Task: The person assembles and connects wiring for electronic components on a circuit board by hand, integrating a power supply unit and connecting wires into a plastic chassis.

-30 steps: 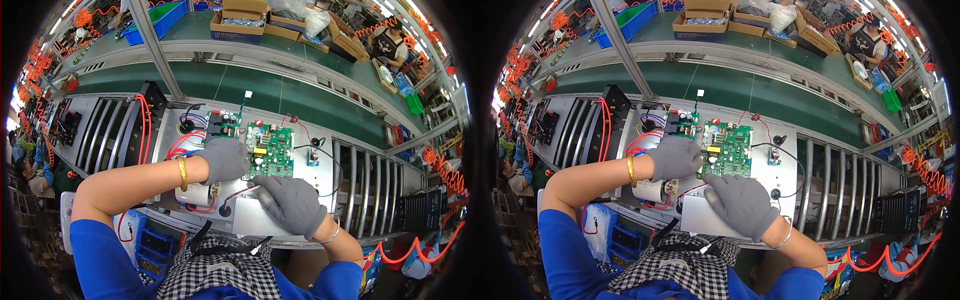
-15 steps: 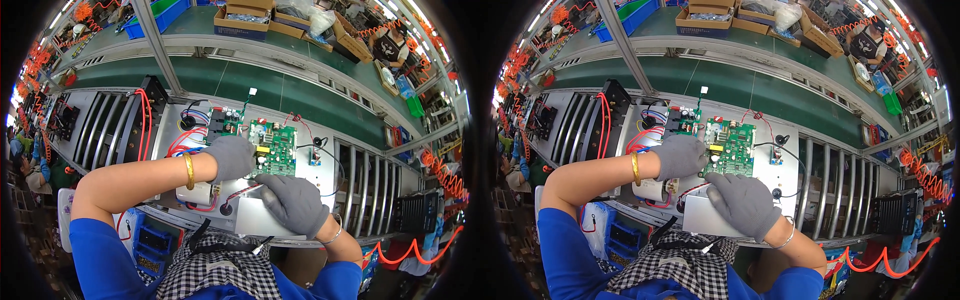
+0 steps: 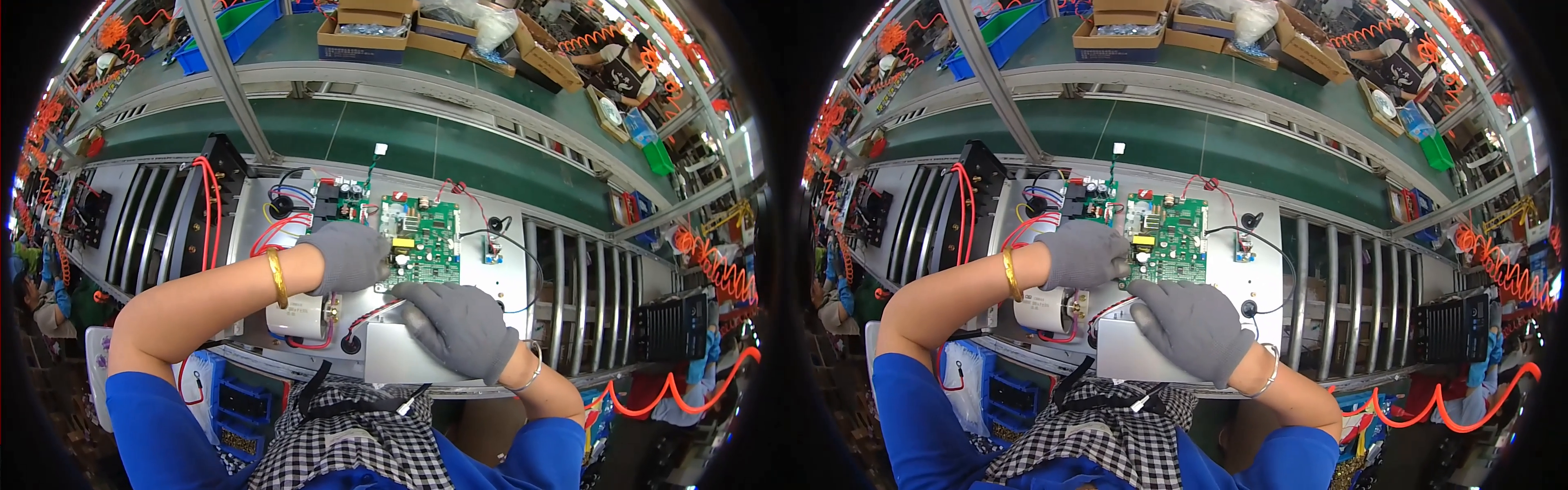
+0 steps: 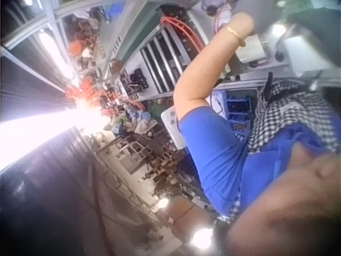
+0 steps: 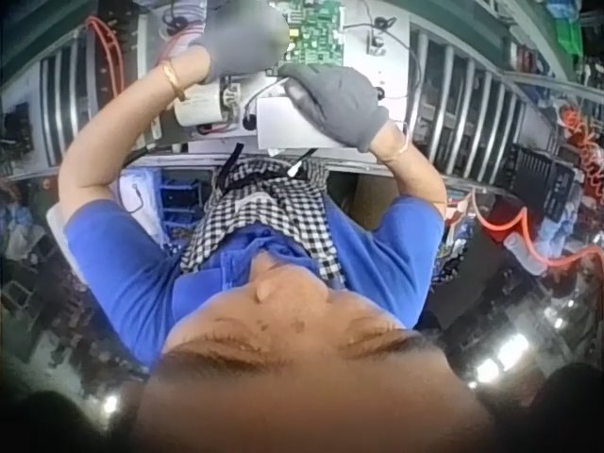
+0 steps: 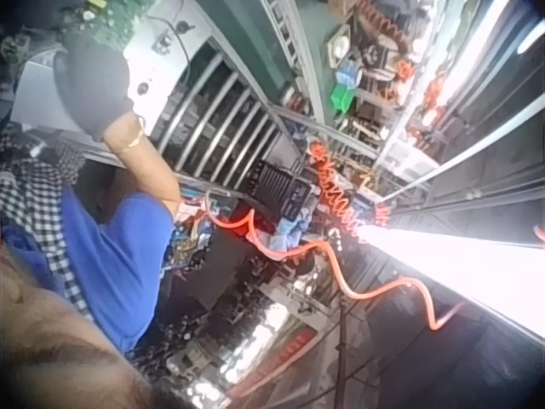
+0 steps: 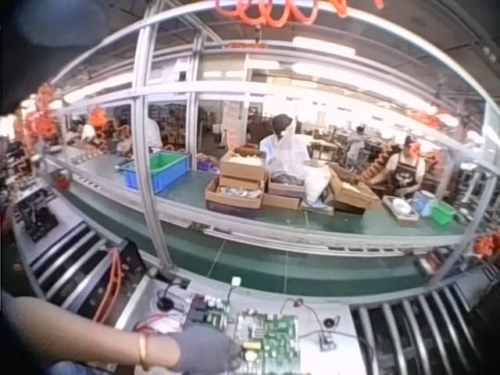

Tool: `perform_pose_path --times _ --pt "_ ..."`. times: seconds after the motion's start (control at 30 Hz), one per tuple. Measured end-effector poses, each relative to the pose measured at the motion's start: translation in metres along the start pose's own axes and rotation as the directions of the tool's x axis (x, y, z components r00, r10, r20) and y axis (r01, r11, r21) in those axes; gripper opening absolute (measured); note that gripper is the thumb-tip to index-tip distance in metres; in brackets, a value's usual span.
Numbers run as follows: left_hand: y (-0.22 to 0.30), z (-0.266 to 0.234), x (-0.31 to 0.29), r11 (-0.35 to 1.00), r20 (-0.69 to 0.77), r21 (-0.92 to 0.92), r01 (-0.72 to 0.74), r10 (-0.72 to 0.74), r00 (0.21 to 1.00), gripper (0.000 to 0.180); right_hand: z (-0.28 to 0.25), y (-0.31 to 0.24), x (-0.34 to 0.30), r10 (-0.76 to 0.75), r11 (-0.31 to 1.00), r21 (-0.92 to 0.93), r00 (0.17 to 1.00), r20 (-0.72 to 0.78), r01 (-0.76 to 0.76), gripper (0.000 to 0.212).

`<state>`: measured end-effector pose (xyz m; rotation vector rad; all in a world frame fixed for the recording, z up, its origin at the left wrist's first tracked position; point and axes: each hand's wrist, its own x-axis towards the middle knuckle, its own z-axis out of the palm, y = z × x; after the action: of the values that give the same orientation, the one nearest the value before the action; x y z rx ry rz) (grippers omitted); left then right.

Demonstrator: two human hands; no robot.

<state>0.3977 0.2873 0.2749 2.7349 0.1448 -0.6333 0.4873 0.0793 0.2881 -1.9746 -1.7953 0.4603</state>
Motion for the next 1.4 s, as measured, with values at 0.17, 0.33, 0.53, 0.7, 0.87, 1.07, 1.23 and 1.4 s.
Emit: perform_pose_path --times 0.17,0.33,0.53,0.7,0.87,1.07,1.23,1.4 --pt "0.000 -0.003 0.002 0.998 -0.003 0.046 0.048 -0.048 0.999 0.038 -0.001 -0.001 -0.001 0.025 0.999 -0.030 1.000 0.009 -0.025 0.025" --pt "0.000 -0.007 0.002 0.997 0.050 0.008 0.083 -0.083 0.995 0.037 0.001 0.000 -0.001 0.021 0.999 -0.038 1.000 0.007 -0.020 0.024" --pt "-0.003 0.000 0.007 0.998 0.061 0.043 0.050 -0.052 0.997 0.040 -0.001 0.000 0.000 0.014 1.000 -0.018 1.000 0.020 -0.014 0.025" --pt "0.007 -0.010 0.006 0.991 0.064 0.092 0.101 -0.107 0.992 0.043 -0.004 0.001 0.001 0.027 0.999 -0.034 0.999 0.033 -0.026 0.026" --pt "0.000 -0.007 0.004 0.998 0.015 0.011 0.069 -0.069 0.998 0.039 0.000 0.001 0.001 -0.018 1.000 0.000 1.000 -0.018 0.018 0.026" --pt "-0.007 -0.011 0.004 0.999 0.009 -0.044 0.023 -0.022 1.000 0.039 -0.008 -0.010 0.003 0.006 0.999 0.036 1.000 0.006 -0.006 0.024" --pt "-0.024 -0.036 -0.004 0.933 -0.311 -0.338 -0.119 0.009 0.951 0.038 -0.008 -0.016 0.002 -0.010 1.000 0.026 1.000 -0.003 0.010 0.026" --pt "-0.021 -0.071 -0.056 0.907 -0.529 -0.376 -0.189 -0.043 0.848 0.036 -0.009 -0.021 0.004 0.092 0.994 0.046 0.994 0.053 -0.095 0.030"
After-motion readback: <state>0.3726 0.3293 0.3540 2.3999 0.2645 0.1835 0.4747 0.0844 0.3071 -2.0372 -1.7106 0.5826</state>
